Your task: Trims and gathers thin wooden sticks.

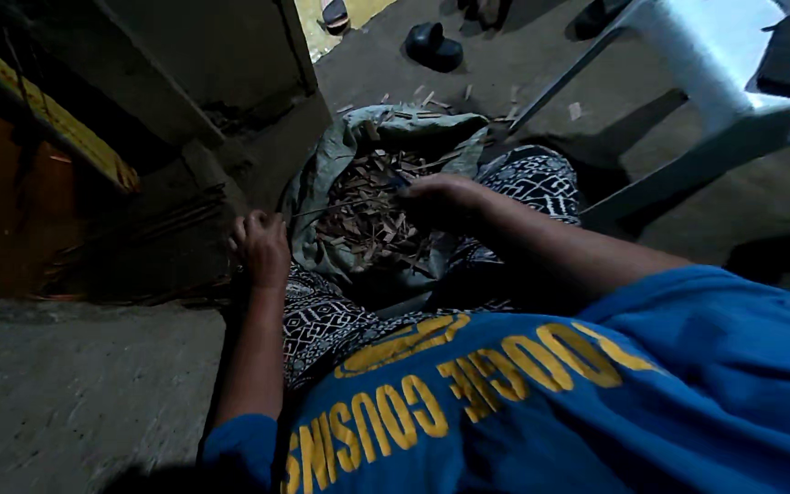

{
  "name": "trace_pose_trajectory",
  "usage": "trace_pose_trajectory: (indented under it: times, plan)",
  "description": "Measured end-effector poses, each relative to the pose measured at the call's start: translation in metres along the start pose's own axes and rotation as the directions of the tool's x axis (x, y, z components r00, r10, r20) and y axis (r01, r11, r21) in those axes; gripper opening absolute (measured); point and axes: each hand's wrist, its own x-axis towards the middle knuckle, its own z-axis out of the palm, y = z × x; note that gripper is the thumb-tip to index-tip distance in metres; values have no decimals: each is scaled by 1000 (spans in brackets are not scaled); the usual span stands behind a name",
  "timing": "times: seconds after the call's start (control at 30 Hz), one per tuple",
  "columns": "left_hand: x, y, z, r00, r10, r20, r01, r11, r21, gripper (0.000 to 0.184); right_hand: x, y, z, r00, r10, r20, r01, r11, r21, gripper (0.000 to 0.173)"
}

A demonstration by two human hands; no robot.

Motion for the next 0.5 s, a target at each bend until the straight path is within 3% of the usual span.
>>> trace_pose_trajectory:
  times: [0.1, 0.13, 0.2, 0.27, 0.33, 0.43, 0.5]
  plan:
    - [8, 2, 4, 980, 131, 147, -136, 990, 22, 24, 22, -2, -10, 930, 25, -366, 95, 947, 306, 34]
    - [12, 5, 5, 968, 142, 205, -149, 989, 22, 26, 29, 0, -13, 876, -11, -482, 183, 933, 311, 34]
    - [24, 15, 4, 933, 105, 344, -112, 994, 2, 32, 31, 3, -14, 795, -206, -571, 325, 939, 114, 30]
    - [37, 27, 5, 899, 79, 431, -74, 997, -29, 35, 27, 6, -5, 750, -387, -536, 381, 916, -128, 33]
    - [49, 39, 7, 865, 60, 498, -33, 997, -64, 38, 27, 17, 5, 786, -493, -373, 393, 864, -315, 37]
    - [61, 56, 13, 853, 63, 518, -5, 994, -112, 37, 31, 22, 24, 944, -298, -143, 223, 894, -390, 36]
    - [67, 68, 13, 841, 46, 540, 17, 994, -110, 36, 36, 23, 38, 981, -188, -51, 155, 912, -379, 39]
